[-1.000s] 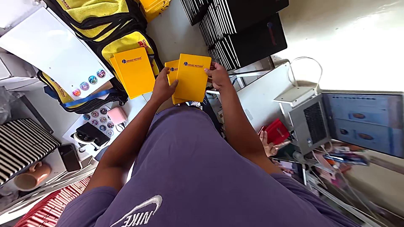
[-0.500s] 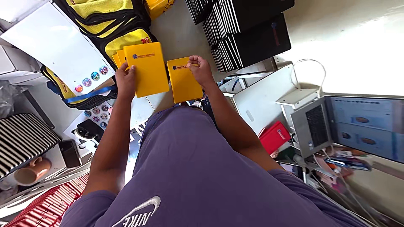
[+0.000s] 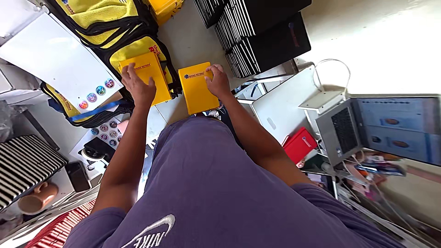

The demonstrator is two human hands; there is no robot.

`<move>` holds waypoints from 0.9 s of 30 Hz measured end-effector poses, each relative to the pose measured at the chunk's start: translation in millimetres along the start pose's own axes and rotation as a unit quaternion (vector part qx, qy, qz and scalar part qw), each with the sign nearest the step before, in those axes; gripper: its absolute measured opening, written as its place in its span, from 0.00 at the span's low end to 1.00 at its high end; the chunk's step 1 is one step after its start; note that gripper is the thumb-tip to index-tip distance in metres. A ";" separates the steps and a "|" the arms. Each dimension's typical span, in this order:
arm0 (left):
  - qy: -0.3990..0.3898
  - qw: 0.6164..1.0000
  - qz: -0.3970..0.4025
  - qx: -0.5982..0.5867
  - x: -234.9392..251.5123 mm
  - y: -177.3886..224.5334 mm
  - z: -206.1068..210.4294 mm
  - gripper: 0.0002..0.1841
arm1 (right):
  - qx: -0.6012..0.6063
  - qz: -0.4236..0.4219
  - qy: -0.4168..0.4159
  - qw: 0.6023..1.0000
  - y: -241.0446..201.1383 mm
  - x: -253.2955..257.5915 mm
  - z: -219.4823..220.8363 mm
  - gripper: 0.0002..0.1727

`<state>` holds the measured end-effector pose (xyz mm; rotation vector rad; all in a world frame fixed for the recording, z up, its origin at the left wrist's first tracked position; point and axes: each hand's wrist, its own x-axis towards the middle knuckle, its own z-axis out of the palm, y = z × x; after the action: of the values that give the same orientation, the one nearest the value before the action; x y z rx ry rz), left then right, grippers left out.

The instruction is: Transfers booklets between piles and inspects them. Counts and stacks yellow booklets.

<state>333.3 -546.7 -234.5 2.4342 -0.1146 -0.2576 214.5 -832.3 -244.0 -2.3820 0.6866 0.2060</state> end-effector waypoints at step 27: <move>-0.258 0.933 0.245 0.056 11.9 95.3 108.2 0.29 | -0.040 -0.122 0.080 0.989 11.1 6.1 4.6 0.10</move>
<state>320.3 -689.1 -256.5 2.2962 -0.9741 -0.6652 214.0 -839.3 -255.5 -2.5528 0.4605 -0.0650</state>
